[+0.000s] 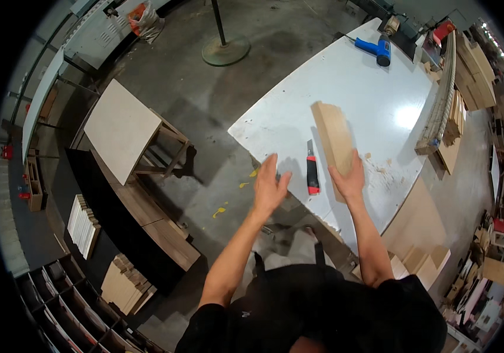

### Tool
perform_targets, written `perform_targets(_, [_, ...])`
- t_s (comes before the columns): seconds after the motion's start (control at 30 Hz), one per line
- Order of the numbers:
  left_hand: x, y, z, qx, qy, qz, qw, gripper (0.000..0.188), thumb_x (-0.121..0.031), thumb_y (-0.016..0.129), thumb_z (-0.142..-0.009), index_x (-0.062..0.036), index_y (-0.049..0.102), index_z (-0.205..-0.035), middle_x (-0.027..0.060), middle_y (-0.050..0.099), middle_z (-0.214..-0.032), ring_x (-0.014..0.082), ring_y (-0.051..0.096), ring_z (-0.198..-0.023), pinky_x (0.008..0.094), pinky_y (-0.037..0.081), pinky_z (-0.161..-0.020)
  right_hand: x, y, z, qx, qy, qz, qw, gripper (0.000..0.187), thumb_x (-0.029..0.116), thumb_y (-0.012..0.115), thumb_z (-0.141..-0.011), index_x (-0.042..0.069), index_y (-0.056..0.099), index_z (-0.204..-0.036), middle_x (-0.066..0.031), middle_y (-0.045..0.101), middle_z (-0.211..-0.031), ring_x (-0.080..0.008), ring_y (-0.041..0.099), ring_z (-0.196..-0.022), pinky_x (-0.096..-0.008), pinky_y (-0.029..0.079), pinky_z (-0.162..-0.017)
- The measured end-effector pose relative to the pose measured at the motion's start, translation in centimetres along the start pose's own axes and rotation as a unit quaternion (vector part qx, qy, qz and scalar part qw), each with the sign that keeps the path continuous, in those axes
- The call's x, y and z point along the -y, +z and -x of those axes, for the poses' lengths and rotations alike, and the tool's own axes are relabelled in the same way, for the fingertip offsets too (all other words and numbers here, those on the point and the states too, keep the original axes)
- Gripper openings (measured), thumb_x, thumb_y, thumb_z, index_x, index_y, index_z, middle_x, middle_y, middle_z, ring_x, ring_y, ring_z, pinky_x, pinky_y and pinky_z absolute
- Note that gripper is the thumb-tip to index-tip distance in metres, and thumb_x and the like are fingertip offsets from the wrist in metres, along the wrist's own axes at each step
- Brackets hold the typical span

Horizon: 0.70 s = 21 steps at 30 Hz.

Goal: The person applies thin wooden strips to the edge of a wooden block using a heat gun and trims the excess with a utility knife.

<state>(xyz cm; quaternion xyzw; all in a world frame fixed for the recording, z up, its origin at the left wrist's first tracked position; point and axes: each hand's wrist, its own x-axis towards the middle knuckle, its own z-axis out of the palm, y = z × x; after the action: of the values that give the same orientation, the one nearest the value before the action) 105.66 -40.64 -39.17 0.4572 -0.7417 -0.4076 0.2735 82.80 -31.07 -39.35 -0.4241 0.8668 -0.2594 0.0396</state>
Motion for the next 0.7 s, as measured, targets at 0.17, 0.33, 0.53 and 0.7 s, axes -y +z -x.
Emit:
perform_targets(0.17, [1.0,-4.3,-11.2,-0.045,0.106,0.029,0.993,0.069,-0.030,0.067,-0.088,0.0058,0.038,-0.139,0.0258,0.041,-0.143,0.0367,0.040,-0.133,0.0390,0.035,-0.108,8.1,1.2,-1.7,0.011,-0.030,-0.035,0.999,0.090,0.039,0.075,-0.070,-0.003,0.036,-0.139,-0.0235,0.053,-0.123,-0.0404,0.052,-0.108,-0.0489,0.043,-0.090])
perform_targets(0.33, [-0.6,-6.2,-24.7,0.002,0.137,0.054,0.989,0.075,-0.038,0.067,-0.087,0.0073,0.037,-0.139,0.0276,0.039,-0.144,0.0376,0.039,-0.134,0.0387,0.032,-0.110,12.3,3.4,-4.9,-0.024,-0.010,-0.011,1.000,0.092,0.035,0.076,-0.069,-0.001,0.032,-0.142,-0.0196,0.050,-0.128,-0.0371,0.051,-0.110,-0.0484,0.041,-0.092])
perform_targets(0.53, [-1.8,0.2,-37.5,0.247,0.145,0.066,0.956,0.072,-0.043,0.064,-0.086,0.0050,0.044,-0.136,0.0238,0.052,-0.134,0.0318,0.055,-0.120,0.0345,0.045,-0.095,12.5,7.3,-12.1,-0.070,0.143,0.035,0.987,0.094,0.033,0.076,-0.070,0.001,0.028,-0.144,-0.0184,0.048,-0.132,-0.0359,0.050,-0.112,-0.0481,0.040,-0.093])
perform_targets(0.7, [-0.9,7.7,-44.6,0.357,0.201,0.080,0.909,0.063,-0.037,0.061,-0.088,0.0011,0.047,-0.136,0.0181,0.063,-0.117,0.0224,0.060,-0.098,0.0307,0.046,-0.088,12.2,9.6,-16.1,-0.119,0.234,0.071,0.962,0.092,0.033,0.075,-0.073,0.000,0.027,-0.144,-0.0179,0.047,-0.134,-0.0356,0.049,-0.113,-0.0468,0.039,-0.095])
